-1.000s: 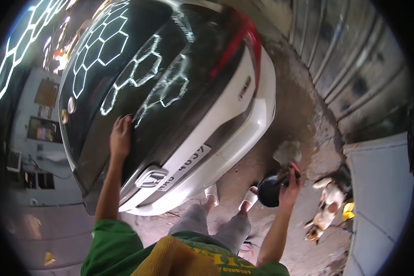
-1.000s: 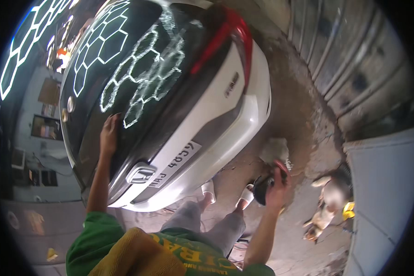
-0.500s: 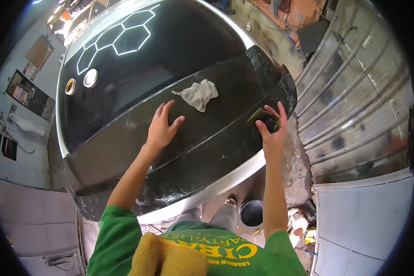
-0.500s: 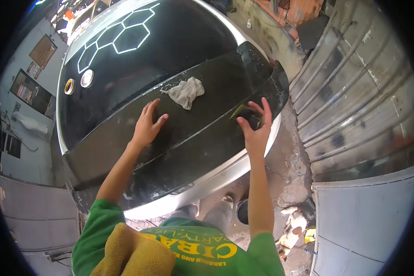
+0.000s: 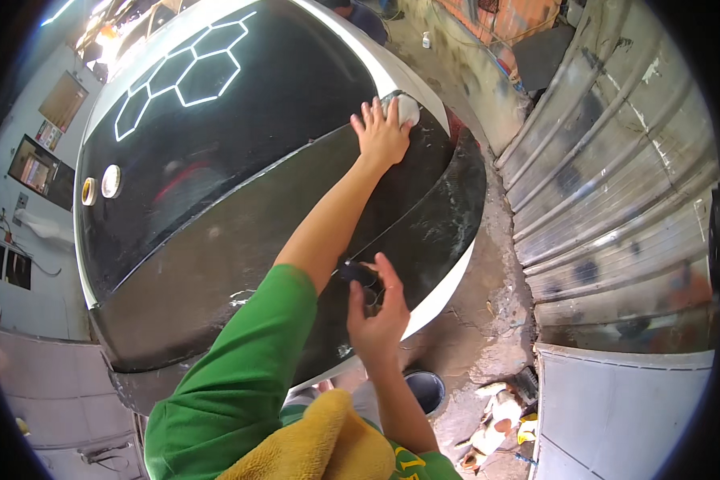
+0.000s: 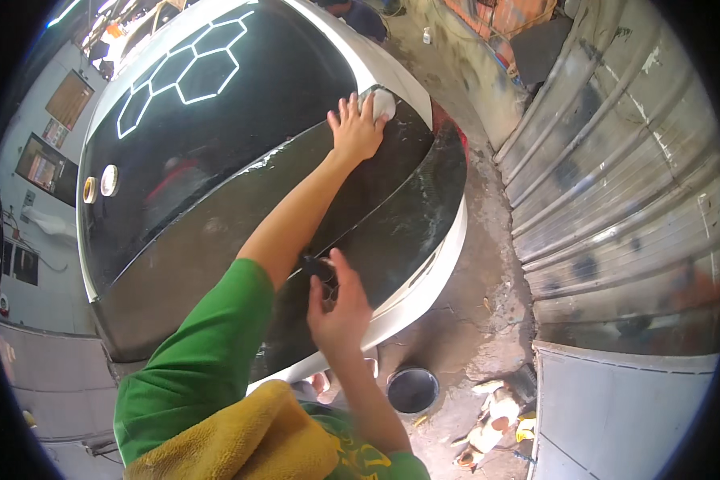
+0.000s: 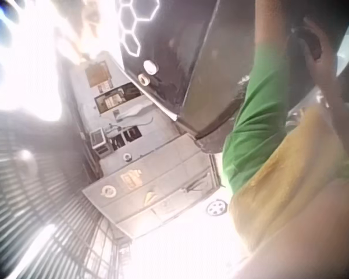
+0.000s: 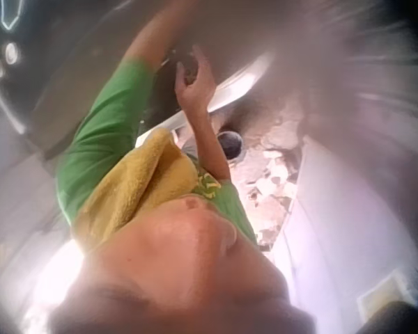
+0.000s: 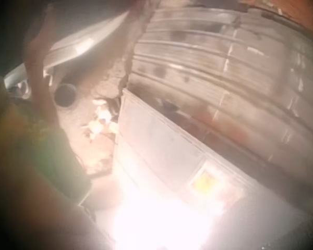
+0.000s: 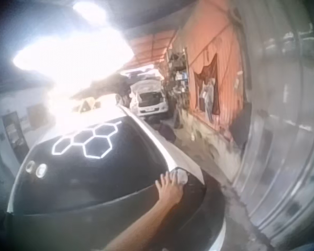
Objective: The person is applying a carbon-fiber style vinyl wrap to a car spoiler by using a squeegee and a cloth to smooth the material while spraying liquid onto the surface.
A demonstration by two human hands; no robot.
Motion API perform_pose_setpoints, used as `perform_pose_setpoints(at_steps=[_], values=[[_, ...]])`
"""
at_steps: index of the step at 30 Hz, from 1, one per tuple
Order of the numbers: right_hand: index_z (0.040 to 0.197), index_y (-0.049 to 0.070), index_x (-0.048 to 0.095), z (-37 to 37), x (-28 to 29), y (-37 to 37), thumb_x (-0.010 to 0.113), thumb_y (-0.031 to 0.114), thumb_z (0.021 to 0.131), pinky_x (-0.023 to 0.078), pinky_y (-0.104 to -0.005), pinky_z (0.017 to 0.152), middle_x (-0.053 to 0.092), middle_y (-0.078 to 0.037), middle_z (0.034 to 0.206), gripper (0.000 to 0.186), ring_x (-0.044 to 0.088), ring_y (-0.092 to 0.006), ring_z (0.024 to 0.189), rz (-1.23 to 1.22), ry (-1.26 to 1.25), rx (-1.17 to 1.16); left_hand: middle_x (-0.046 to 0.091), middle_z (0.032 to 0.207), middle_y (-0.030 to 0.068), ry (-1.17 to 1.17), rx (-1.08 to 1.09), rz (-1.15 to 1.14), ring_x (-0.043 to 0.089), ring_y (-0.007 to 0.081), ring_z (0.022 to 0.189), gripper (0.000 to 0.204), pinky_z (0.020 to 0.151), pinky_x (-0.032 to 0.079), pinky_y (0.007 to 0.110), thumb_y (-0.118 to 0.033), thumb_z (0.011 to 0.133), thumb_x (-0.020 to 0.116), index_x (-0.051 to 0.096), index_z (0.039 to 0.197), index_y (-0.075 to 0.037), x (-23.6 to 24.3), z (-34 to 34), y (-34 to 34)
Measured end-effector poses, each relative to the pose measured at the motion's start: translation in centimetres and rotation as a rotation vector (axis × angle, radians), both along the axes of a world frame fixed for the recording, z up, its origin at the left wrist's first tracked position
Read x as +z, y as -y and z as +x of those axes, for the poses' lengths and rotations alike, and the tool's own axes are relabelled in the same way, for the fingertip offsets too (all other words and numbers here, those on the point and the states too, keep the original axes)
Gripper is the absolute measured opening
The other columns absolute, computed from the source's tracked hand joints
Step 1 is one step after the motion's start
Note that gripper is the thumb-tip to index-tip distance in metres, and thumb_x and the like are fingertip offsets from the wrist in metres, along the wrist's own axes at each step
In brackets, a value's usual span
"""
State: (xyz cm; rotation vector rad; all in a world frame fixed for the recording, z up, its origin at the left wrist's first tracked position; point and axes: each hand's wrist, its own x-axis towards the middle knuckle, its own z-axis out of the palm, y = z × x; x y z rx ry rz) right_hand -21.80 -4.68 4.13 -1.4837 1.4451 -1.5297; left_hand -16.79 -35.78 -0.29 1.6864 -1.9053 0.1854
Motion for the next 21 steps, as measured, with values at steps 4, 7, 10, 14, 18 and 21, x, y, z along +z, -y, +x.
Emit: perform_pose_setpoints(at_steps=[4,7,10,14,18,21], values=[[0.131,0.000,0.054,-1.0,-1.2,0.5,0.069,0.006,0.087,0.055,-0.0362,0.082,0.068,-0.016,0.108,0.047,0.068,-0.0296,0.094,-0.091,0.074,-0.010,0.026,0.157,0.0257,0.119,-0.446,0.076,0.029,0.0513,0.141,0.056,0.115,0.028,0.056,-0.029,0.098,0.056,0.038,0.149,-0.012,0.4,-1.5,-4.2],[0.131,0.000,0.053,-1.9,-0.7,0.8,0.068,0.003,0.087,0.055,-0.0361,0.083,0.067,-0.016,0.109,0.046,0.068,-0.0277,0.095,-0.098,0.156,0.020,0.026,0.160,0.0178,0.114,-0.491,0.238,0.023,0.0395,0.148,0.058,0.118,0.022,0.055,-0.025,0.094,0.060,0.040,0.148,-0.015,2.4,3.1,-12.9],[0.134,-0.001,0.048,-2.2,-0.9,0.7,0.068,0.002,0.088,0.052,-0.0355,0.091,0.065,-0.018,0.115,0.050,0.066,-0.0259,0.103,-0.109,0.200,0.086,0.026,0.161,0.0138,0.169,-0.288,0.412,0.019,0.0360,0.150,0.062,0.119,0.019,0.056,-0.018,0.089,0.066,0.043,0.146,-0.016,4.6,12.6,-22.3],[0.131,-0.002,0.050,-2.6,-0.6,0.7,0.068,0.002,0.087,0.048,-0.0380,0.098,0.061,-0.018,0.120,0.048,0.061,-0.0278,0.111,-0.098,0.147,0.095,0.028,0.159,0.0177,0.005,0.139,0.414,0.025,0.0397,0.147,0.054,0.119,0.025,0.050,-0.020,0.088,0.066,0.047,0.138,-0.009,5.0,27.0,-32.1],[0.119,-0.001,0.065,-2.3,-0.1,0.3,0.067,-0.001,0.087,0.049,-0.0377,0.091,0.059,-0.015,0.111,0.032,0.059,-0.0266,0.104,-0.222,0.004,0.071,0.026,0.156,0.0247,-0.164,0.520,0.156,0.030,0.0439,0.142,0.060,0.118,0.027,0.048,-0.021,0.087,0.066,0.043,0.141,-0.008,2.6,36.6,-39.3],[0.117,0.001,0.070,-2.7,-0.9,0.0,0.067,-0.001,0.088,0.048,-0.0364,0.088,0.058,-0.011,0.102,0.029,0.056,-0.0230,0.099,-0.226,-0.115,-0.010,0.045,0.146,0.0130,0.028,0.523,0.220,0.039,0.0373,0.136,0.055,0.110,0.033,0.053,-0.029,0.085,0.074,0.055,0.136,-0.023,5.0,29.1,-33.5]])
